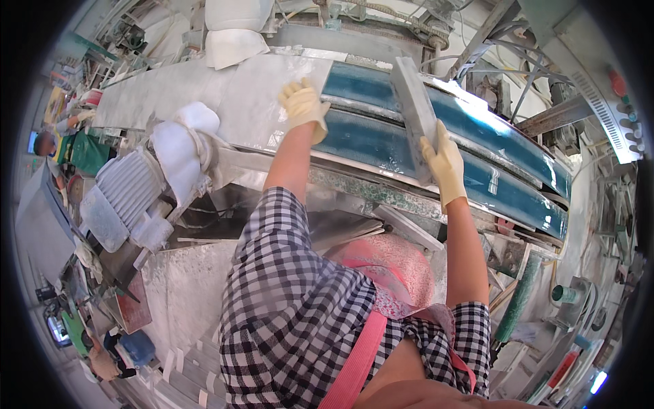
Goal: The person picks up rectangular ceramic plates from a conveyor and stacks them on a growing pile. They repeatedly lift plates, align them, and place them on top of the stack, occasionally adjusting the pile to keep it stable.
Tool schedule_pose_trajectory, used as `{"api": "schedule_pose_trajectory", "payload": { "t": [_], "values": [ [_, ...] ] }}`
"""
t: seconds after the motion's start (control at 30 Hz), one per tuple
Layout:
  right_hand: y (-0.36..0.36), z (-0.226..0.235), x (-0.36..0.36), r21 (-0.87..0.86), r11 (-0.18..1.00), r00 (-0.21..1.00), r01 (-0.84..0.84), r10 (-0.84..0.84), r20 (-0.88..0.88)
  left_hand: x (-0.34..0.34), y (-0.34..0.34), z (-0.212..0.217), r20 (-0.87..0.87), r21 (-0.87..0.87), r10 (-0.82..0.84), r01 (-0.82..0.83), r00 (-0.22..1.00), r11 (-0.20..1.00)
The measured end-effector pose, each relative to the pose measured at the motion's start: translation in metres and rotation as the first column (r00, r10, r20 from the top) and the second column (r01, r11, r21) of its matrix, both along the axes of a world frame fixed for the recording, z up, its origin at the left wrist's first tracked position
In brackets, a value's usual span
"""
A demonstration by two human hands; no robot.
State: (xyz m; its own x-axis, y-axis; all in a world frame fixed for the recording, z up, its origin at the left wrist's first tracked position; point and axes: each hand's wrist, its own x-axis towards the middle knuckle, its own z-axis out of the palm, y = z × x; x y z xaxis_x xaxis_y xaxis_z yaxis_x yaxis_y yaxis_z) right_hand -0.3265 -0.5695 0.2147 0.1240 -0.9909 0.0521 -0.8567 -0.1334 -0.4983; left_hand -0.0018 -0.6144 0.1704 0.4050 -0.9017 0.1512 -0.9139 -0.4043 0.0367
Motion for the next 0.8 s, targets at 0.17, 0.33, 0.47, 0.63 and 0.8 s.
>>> {"api": "schedule_pose_trajectory", "payload": {
  "t": [0.17, 0.33, 0.47, 0.63, 0.8],
  "values": [
    [0.004, 0.006, -0.002, 0.03, 0.999, 0.997, -0.01, 0.008, 0.078, 0.025, -0.028, -0.013, -0.165, 0.295, 0.127, -0.074, 0.978, 0.953],
    [0.002, 0.006, -0.004, 0.014, 1.0, 0.996, -0.005, 0.004, 0.089, 0.021, -0.051, -0.029, -0.169, 0.301, 0.164, -0.108, 0.972, 0.948],
    [0.0, 0.004, -0.006, 0.021, 1.0, 1.0, 0.014, -0.015, 0.013, 0.045, -0.047, -0.006, -0.29, 0.166, -0.06, 0.112, 0.955, 0.98],
    [-0.001, 0.008, -0.004, 0.068, 0.997, 0.999, 0.048, -0.049, 0.022, 0.036, -0.021, 0.04, -0.76, -0.168, -0.342, 0.341, 0.553, 0.925],
    [-0.003, 0.017, -0.005, 0.042, 0.999, 1.0, 0.012, -0.011, -0.018, -0.094, -0.003, 0.033, -0.943, -0.326, -0.329, 0.048, 0.054, 0.944]
  ]
}}
